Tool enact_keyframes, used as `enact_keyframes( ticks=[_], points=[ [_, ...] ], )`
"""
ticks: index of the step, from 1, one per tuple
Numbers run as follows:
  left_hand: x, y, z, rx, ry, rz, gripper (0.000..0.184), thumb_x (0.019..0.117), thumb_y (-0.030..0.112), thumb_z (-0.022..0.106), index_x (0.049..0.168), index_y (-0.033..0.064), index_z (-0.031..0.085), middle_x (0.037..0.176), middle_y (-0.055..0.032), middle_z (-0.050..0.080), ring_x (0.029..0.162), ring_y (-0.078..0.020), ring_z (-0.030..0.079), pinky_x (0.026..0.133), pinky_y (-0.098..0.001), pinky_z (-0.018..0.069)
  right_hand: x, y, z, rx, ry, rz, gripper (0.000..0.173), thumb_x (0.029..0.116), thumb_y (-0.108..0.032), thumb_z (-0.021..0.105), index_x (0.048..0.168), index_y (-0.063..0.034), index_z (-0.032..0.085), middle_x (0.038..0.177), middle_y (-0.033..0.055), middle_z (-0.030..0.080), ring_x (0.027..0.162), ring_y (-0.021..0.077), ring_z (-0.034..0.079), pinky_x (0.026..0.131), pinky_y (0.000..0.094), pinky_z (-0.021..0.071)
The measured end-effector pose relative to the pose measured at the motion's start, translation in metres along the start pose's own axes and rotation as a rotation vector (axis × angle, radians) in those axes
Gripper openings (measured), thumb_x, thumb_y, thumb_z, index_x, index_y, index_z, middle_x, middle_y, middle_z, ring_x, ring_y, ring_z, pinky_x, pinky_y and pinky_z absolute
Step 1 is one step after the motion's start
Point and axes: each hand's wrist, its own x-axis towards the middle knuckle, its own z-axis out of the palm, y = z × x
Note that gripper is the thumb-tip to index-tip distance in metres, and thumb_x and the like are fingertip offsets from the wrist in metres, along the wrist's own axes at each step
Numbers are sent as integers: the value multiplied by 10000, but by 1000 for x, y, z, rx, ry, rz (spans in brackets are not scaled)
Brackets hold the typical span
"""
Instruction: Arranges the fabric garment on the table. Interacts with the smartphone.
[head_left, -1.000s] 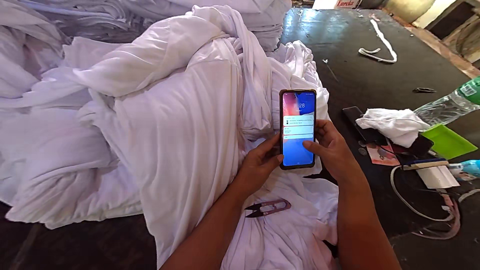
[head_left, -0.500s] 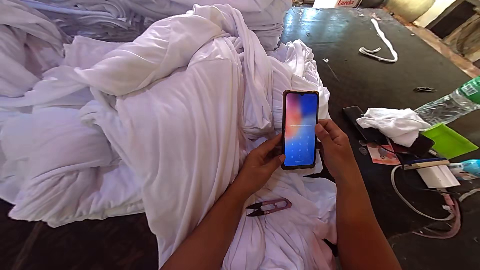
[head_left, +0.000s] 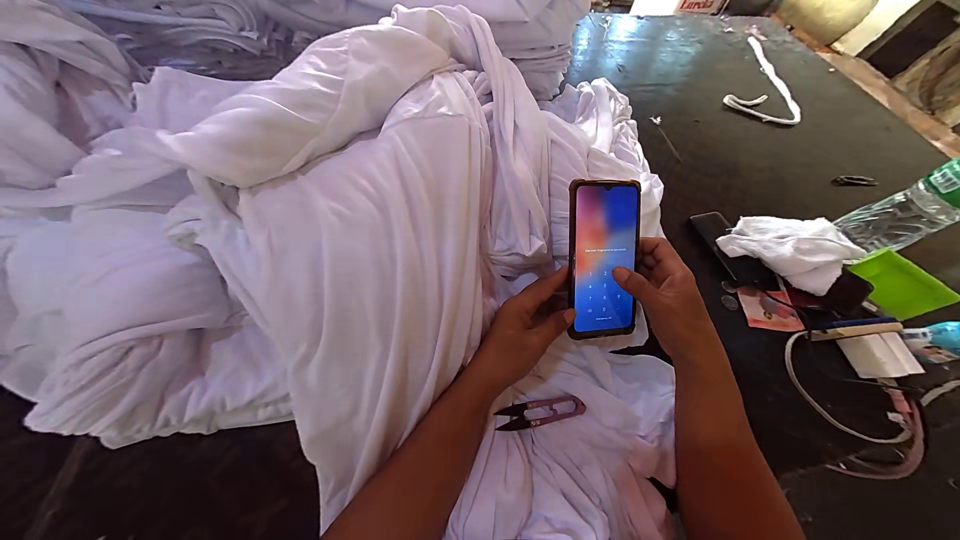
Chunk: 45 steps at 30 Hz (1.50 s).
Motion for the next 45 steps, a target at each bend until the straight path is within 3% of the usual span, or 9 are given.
enact_keyframes(
  ticks=[8,12,16,22,29,41,45],
  points=[
    [1,-2,0,-3,-2,-6,520,987,3,581,1492,-17,461,1273,-133,659,1079,-99,670,979,-240,534,-2,-3,6,-68,37,11,426,895,-75,721,1259,-61,502,1064,30,643,918,51,680,786,220,590],
    [0,-3,-1,-20,3,1,510,986,7,579,1484,-15,472,1259,-127,667,1074,-104,673,978,-248,538,0,2,-9,26,-116,10,503,849,-102,714,1300,-99,489,1117,0,641,998,60,673,860,237,589],
    [0,-3,-1,-39,1,1,513,987,-3,571,1489,-9,469,1257,-123,667,1074,-104,672,978,-248,537,4,5,-21,91,-232,33,603,800,8,719,1339,-104,475,1189,42,634,1048,128,685,877,287,608],
    [0,0,-1,-29,-4,-6,513,994,-6,555,1495,-24,447,1277,-130,654,1073,-95,669,975,-238,535,5,8,-21,79,-208,5,424,917,-102,632,1320,-122,501,1138,-1,650,1019,86,674,893,270,584],
    [0,1,0,-27,-3,-17,504,999,-1,551,1494,-16,453,1275,-130,655,1069,-95,671,969,-240,538,5,8,-15,106,-117,9,246,1009,-92,512,1250,-107,559,1051,-12,679,914,65,690,838,250,591],
    [0,1,1,-32,-4,-11,502,997,-7,549,1491,-17,456,1278,-129,654,1068,-94,669,969,-236,535,5,7,-11,96,-77,2,201,1024,-90,508,1216,-94,566,1015,-15,664,897,50,675,835,235,579],
    [0,1,1,-26,1,-16,507,996,-6,556,1493,-18,454,1294,-132,650,1085,-100,670,978,-242,535,5,8,-14,75,-124,-14,256,989,-107,562,1245,-110,548,1047,-21,661,936,50,672,859,244,579]
  ],
)
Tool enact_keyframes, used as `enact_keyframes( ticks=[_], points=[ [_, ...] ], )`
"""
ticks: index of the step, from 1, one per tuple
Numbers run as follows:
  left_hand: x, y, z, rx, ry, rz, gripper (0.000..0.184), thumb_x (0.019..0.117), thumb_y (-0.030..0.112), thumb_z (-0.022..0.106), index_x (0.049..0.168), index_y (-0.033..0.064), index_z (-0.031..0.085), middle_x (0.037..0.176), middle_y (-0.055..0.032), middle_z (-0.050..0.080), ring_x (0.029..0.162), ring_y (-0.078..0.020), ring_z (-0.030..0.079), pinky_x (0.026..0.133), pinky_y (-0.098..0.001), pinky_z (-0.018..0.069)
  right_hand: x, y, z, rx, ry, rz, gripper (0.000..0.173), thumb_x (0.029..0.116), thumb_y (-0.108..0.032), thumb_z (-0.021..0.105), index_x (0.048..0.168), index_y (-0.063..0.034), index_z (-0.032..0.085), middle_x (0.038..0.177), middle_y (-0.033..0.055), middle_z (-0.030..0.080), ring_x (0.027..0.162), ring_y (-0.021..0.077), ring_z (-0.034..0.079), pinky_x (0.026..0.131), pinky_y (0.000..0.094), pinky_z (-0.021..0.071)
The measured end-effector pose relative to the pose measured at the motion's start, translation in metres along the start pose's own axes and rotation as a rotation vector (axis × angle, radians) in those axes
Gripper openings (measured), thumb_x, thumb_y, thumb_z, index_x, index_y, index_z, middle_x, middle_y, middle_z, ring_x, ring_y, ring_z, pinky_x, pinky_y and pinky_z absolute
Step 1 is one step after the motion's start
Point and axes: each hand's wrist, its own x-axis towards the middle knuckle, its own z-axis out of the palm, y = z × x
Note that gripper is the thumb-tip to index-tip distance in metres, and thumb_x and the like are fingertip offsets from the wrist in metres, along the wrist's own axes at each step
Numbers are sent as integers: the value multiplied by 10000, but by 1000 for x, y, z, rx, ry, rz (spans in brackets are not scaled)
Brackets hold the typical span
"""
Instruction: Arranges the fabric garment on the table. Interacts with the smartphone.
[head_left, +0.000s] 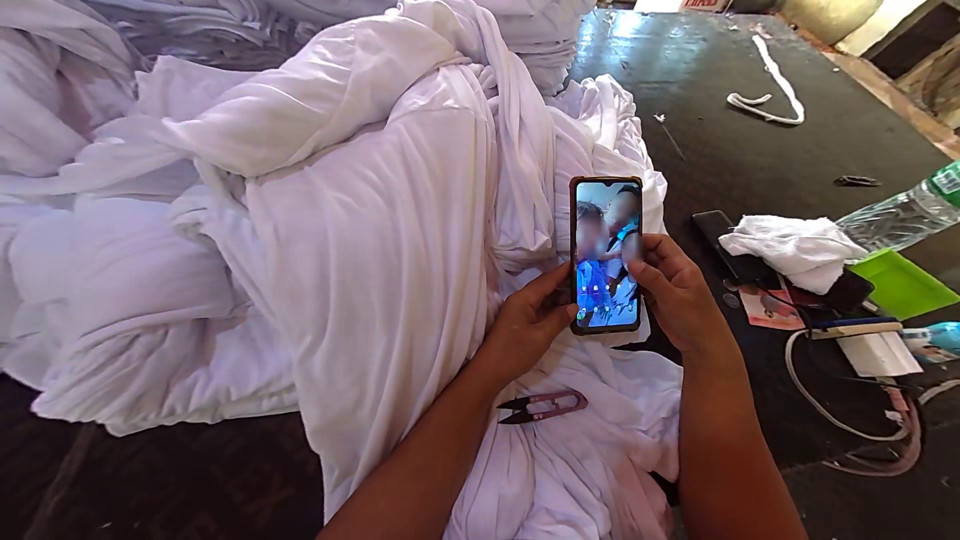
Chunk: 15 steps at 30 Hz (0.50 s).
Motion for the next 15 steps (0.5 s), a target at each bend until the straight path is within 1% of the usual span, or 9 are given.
enact_keyframes(
  ticks=[3,5,7,9,11,15],
  points=[
    [0,0,0,13,7,-8,513,996,-4,559,1497,-10,453,1295,-128,650,1082,-93,670,974,-237,536,-2,-4,-2,-56,-76,-4,500,878,-116,700,1326,-114,477,1156,-31,636,1049,38,648,914,234,562],
    [0,0,0,14,11,-7,513,994,-6,562,1497,-4,456,1292,-126,651,1076,-89,670,967,-236,538,-4,-8,0,-71,-106,22,681,786,-130,793,1363,-120,430,1207,-16,615,1083,58,650,905,243,579],
    [1,0,0,6,18,-8,511,995,-4,564,1496,2,461,1293,-127,651,1077,-97,671,969,-244,539,-5,-9,1,-98,-135,45,869,733,-148,845,1455,-123,361,1305,24,573,1143,99,642,916,276,590],
    [1,-1,0,9,24,-9,505,999,5,564,1494,5,464,1293,-127,652,1078,-104,671,971,-251,539,-5,-9,2,-159,-156,41,1008,714,-204,872,1530,-120,286,1386,46,531,1196,104,618,940,276,580],
    [1,-1,0,6,26,-10,506,1001,9,562,1496,6,461,1292,-124,652,1078,-102,671,973,-251,538,-5,-8,3,-189,-164,24,1048,715,-237,881,1550,-122,258,1416,47,515,1239,92,587,976,268,558],
    [1,-1,0,0,27,-9,512,997,6,567,1497,-1,456,1287,-120,655,1074,-95,672,970,-247,538,-6,-7,6,-186,-140,12,1032,727,-216,872,1554,-127,263,1433,56,501,1266,91,565,998,266,543]
  ],
)
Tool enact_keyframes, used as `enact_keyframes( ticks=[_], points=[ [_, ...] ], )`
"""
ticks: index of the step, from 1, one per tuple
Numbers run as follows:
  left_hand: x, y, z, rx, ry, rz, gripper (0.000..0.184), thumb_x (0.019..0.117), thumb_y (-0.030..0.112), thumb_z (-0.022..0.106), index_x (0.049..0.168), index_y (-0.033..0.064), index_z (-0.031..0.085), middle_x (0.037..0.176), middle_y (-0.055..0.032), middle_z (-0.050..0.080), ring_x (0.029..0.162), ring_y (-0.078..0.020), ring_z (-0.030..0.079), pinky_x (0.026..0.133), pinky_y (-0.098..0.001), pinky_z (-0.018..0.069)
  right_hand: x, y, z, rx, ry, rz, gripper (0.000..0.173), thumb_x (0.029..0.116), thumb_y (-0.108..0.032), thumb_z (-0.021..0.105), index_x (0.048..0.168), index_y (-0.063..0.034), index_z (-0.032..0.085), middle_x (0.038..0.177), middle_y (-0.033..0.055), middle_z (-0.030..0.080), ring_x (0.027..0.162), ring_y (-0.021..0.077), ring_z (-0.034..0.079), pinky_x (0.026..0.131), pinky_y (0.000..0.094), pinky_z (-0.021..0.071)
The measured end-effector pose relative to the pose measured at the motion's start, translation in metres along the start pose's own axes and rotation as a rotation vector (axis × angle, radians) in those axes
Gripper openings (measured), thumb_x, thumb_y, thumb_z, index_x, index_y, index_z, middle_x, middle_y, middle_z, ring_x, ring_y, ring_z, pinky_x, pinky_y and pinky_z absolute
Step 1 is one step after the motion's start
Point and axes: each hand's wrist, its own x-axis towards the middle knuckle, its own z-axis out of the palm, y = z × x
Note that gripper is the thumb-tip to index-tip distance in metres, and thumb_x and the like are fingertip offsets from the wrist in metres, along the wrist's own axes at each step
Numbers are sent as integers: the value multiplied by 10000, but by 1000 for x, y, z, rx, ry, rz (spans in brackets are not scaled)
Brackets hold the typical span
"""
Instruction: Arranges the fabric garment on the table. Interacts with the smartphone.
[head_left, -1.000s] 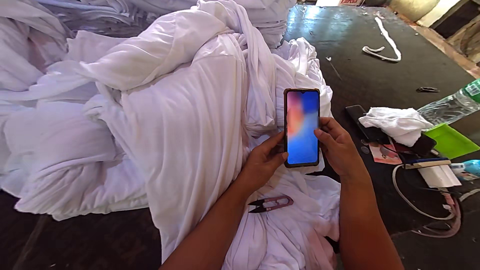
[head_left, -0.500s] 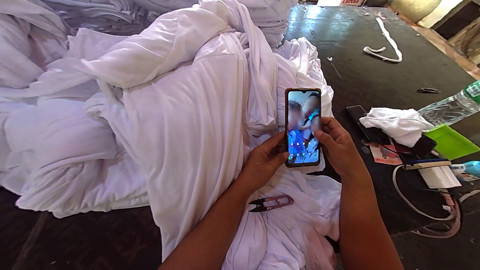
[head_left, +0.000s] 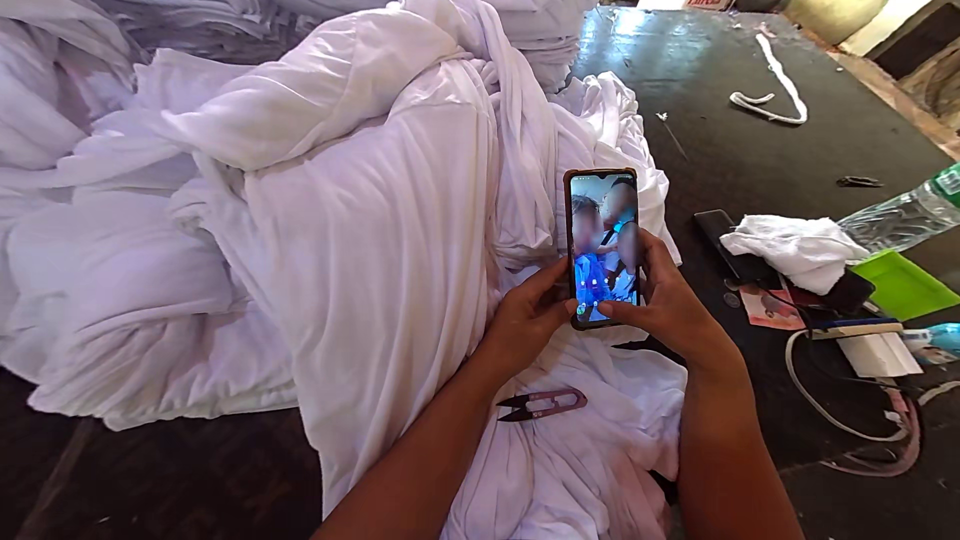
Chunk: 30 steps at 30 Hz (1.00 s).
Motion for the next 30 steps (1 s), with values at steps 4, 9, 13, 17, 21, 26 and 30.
enact_keyframes(
  ticks=[4,9,13,17,21,26,30],
  points=[
    [0,-1,0,-5,-2,5,517,996,7,575,1498,-2,454,1283,-121,658,1067,-101,676,970,-251,541,1,0,2,13,15,-1,921,804,-223,825,1542,-123,283,1395,52,529,1215,83,600,964,260,561],
    [0,0,1,-8,0,4,518,990,2,581,1494,-9,457,1285,-125,657,1061,-98,677,964,-243,542,1,0,0,3,-5,12,994,760,-219,856,1555,-134,266,1417,56,508,1246,91,579,986,261,549],
    [0,0,1,-20,-3,15,517,986,-4,583,1488,-15,462,1280,-127,658,1066,-103,676,967,-244,541,1,0,3,-49,33,52,1044,722,-234,878,1565,-159,268,1446,85,478,1249,123,579,973,292,557],
    [0,-1,1,-18,-4,30,514,986,-5,583,1485,-23,461,1287,-134,654,1074,-108,675,971,-249,543,1,0,1,-11,25,36,946,792,-271,833,1550,-136,283,1383,64,525,1198,98,608,944,264,569],
    [0,-1,1,-6,-5,36,519,985,-1,585,1486,-32,456,1282,-133,655,1070,-96,672,969,-240,539,1,-3,4,-10,69,17,759,889,-183,727,1527,-97,324,1328,50,576,1137,61,632,922,234,562],
    [0,0,1,0,-7,18,524,985,-6,587,1489,-35,448,1266,-133,658,1059,-91,674,961,-239,544,1,-4,5,-38,115,39,658,923,-142,686,1498,-98,369,1276,48,609,1047,62,676,857,239,594],
    [0,0,2,-2,4,16,523,981,-12,590,1486,-37,452,1258,-131,661,1049,-84,674,955,-231,543,2,-4,5,-45,131,29,616,945,-140,669,1490,-88,386,1257,41,619,1035,50,677,857,223,588]
  ],
)
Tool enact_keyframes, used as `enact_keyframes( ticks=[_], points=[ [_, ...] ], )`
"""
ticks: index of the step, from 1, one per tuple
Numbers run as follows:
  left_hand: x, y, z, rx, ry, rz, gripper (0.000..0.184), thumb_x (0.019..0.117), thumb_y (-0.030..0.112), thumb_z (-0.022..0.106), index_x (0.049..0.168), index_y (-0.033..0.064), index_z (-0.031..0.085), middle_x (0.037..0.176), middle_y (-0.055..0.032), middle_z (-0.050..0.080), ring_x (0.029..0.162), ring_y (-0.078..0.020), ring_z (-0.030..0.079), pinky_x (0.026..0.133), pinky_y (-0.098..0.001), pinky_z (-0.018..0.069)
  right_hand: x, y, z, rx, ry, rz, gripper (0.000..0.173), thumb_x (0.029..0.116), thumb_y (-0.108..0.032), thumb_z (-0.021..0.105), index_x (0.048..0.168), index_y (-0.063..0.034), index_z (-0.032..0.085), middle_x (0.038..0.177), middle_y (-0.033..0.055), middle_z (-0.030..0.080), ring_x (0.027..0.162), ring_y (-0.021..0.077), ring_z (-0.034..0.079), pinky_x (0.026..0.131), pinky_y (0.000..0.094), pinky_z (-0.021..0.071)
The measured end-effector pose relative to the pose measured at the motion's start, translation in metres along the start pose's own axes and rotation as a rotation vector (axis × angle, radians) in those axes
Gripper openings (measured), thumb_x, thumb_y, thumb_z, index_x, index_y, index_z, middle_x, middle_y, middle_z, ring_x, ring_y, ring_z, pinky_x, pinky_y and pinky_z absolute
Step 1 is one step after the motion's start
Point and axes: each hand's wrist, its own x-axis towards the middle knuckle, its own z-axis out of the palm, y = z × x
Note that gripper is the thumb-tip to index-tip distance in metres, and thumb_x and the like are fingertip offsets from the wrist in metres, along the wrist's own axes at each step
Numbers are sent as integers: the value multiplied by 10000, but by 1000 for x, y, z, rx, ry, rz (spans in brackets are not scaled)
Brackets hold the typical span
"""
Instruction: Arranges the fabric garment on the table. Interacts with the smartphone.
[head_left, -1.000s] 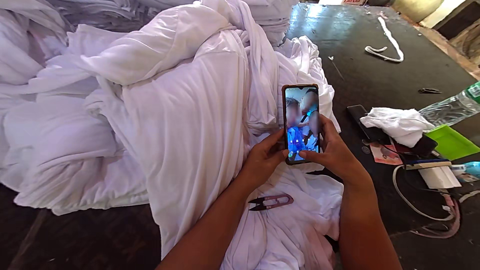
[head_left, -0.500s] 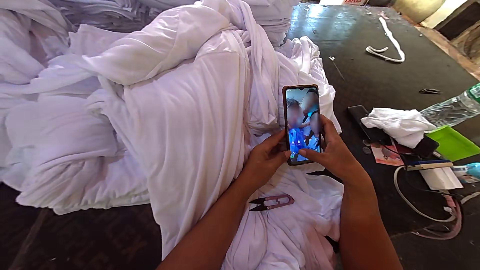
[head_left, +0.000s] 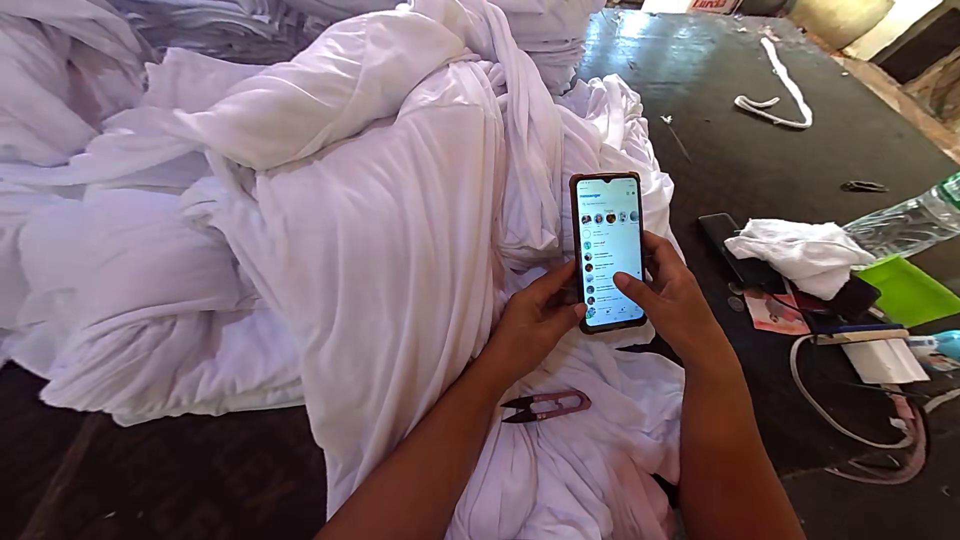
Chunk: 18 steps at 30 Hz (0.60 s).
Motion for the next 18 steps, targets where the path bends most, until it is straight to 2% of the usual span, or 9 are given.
enact_keyframes(
  ticks=[13,15,18],
  points=[
    [0,-1,-1,-13,-9,9,517,983,-14,587,1483,-38,458,1263,-130,662,1054,-88,677,959,-234,543,0,0,0,22,24,-10,531,964,-137,637,1451,-85,431,1204,27,643,1009,39,681,851,213,586],
    [0,-1,-1,-11,-12,10,518,985,-12,586,1486,-34,457,1261,-129,662,1055,-90,675,962,-234,541,-1,-2,-3,40,-14,0,570,947,-143,649,1464,-99,414,1222,19,637,1027,42,678,863,215,585],
    [0,-1,-1,-2,-11,15,511,985,-10,586,1482,-26,466,1259,-124,664,1054,-88,675,959,-234,544,0,1,-9,78,-97,11,773,854,-183,751,1513,-119,351,1292,26,609,1088,79,674,891,246,595]
  ],
)
